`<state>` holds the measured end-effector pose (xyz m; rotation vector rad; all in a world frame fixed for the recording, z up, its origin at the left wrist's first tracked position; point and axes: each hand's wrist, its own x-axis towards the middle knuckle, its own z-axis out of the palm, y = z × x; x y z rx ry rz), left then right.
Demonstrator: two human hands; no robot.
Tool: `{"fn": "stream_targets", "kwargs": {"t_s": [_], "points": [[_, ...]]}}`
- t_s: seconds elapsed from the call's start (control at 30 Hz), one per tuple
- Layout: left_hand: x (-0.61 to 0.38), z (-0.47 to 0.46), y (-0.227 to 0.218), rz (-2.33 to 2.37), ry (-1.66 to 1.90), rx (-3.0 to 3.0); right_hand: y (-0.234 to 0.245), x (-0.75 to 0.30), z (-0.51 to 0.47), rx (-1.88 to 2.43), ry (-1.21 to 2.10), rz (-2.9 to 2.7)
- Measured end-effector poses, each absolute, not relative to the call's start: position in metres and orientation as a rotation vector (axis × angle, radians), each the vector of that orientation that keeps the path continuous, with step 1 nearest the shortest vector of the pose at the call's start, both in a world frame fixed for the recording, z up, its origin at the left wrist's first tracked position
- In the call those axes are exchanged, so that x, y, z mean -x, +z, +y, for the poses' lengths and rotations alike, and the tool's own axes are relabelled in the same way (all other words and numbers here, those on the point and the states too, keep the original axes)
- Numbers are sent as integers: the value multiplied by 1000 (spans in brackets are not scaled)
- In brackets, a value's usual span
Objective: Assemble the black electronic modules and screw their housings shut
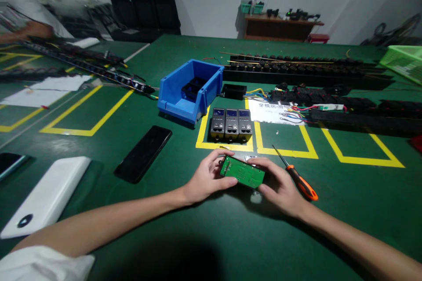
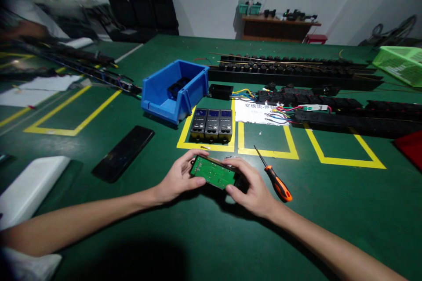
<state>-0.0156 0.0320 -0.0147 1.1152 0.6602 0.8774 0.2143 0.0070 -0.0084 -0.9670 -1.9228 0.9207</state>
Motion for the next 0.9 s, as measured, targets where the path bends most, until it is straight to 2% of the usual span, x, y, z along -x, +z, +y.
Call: {"fn": "stream_targets", "kwargs": {"t_s": [0.4, 0.9], "points": [[15, 38, -17, 616, 880, -1021, -13, -211, 2, 784, 624, -2171], [14, 29, -19, 527, 757, -1270, -17, -210, 0, 867, 423, -2358]]}}
